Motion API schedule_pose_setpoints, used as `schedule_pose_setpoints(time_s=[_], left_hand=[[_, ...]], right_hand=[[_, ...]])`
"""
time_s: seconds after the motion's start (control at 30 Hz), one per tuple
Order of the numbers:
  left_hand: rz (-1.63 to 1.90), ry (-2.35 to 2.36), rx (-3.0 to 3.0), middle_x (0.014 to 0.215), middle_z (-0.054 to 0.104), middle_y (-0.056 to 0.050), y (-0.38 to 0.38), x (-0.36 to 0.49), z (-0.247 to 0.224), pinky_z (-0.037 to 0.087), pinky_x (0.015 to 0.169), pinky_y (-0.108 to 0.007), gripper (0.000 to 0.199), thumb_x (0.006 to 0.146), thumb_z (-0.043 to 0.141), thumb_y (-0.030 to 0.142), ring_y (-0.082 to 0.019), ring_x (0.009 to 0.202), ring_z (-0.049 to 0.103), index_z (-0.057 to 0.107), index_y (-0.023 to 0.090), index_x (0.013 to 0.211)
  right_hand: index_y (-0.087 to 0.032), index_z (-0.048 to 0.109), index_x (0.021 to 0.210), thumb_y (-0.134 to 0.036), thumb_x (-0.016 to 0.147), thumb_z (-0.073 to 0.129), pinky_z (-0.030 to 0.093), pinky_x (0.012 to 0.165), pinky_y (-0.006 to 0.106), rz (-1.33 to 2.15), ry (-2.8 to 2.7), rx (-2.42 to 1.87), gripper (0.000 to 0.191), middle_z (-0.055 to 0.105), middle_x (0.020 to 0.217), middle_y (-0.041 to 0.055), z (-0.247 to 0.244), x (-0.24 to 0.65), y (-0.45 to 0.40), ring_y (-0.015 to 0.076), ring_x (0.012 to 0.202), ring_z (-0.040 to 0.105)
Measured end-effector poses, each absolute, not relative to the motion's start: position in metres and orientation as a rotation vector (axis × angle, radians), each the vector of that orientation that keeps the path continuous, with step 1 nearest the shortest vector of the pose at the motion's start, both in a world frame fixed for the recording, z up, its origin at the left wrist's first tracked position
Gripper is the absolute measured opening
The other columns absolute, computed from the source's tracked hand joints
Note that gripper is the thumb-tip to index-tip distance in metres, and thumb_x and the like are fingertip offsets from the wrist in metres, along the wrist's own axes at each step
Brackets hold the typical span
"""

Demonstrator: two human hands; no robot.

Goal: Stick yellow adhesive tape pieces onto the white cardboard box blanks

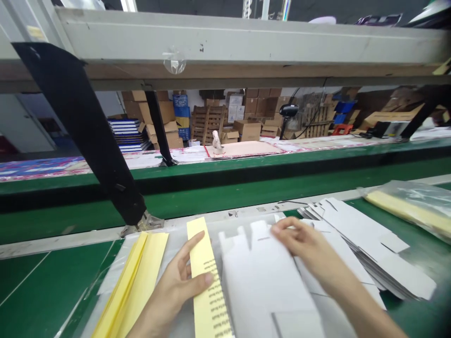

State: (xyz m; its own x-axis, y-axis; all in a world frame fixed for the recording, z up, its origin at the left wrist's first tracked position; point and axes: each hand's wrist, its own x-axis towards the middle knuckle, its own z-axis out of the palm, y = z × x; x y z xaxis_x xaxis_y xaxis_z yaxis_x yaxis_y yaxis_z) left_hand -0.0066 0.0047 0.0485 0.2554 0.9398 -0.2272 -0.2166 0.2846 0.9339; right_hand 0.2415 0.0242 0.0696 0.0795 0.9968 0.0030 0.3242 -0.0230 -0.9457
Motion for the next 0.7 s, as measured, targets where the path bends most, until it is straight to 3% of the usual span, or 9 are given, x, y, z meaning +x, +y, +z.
schedule_pose_setpoints(time_s=[0.17,0.27,0.33,0.43,0.57,0.7], left_hand=[[0.952,0.950,0.983,0.127,0.045,-0.004,0.000,-0.003,0.048,0.041,0.084,-0.031,0.071,0.062,0.070,0.029,-0.024,0.105,0.049,0.036,0.029,0.124],[0.938,0.901,1.011,0.116,0.054,-0.007,-0.004,0.004,0.046,0.043,0.082,-0.029,0.074,0.062,0.071,0.028,-0.023,0.102,0.051,0.034,0.025,0.126],[0.921,0.863,1.018,0.102,0.060,-0.008,-0.006,0.008,0.044,0.045,0.079,-0.031,0.076,0.064,0.070,0.029,-0.022,0.094,0.056,0.030,0.023,0.128],[0.918,0.795,1.013,0.093,0.061,-0.008,-0.008,0.013,0.038,0.046,0.076,-0.034,0.079,0.065,0.069,0.031,-0.021,0.082,0.060,0.024,0.022,0.130],[0.916,0.822,1.061,0.093,0.061,-0.007,-0.009,0.014,0.032,0.044,0.077,-0.033,0.078,0.067,0.067,0.033,-0.021,0.083,0.060,0.022,0.024,0.131],[0.896,0.865,1.111,0.099,0.061,-0.008,-0.009,0.014,0.033,0.045,0.073,-0.029,0.077,0.068,0.066,0.032,-0.020,0.083,0.059,0.023,0.024,0.131]], right_hand=[[-0.018,0.054,0.081,-0.050,0.072,0.050,0.040,0.050,0.028,0.660,-1.225,-1.799,0.033,0.059,0.067,0.0057,0.070,0.334,0.039,0.0180,0.057,0.053],[-0.017,0.057,0.087,-0.047,0.072,0.049,0.040,0.065,0.038,0.238,-1.386,-2.062,0.035,0.060,0.087,0.0141,0.058,0.352,0.041,0.0277,0.078,0.054],[-0.018,0.058,0.092,-0.047,0.074,0.048,0.038,0.073,0.039,0.085,-1.487,-2.043,0.035,0.056,0.096,0.0141,0.053,0.335,0.036,0.0289,0.087,0.051],[-0.023,0.057,0.087,-0.045,0.078,0.044,0.039,0.076,0.034,0.368,-1.646,-1.751,0.027,0.055,0.094,0.0071,0.054,0.276,0.018,0.0230,0.090,0.050],[-0.024,0.056,0.078,-0.036,0.082,0.042,0.039,0.078,0.029,0.832,-1.841,-1.498,0.019,0.052,0.088,0.0026,0.058,0.196,-0.005,0.0184,0.089,0.049],[-0.024,0.054,0.075,-0.031,0.079,0.047,0.037,0.080,0.028,0.943,-1.824,-1.510,0.011,0.051,0.087,0.0008,0.053,0.169,-0.008,0.0178,0.091,0.047]])
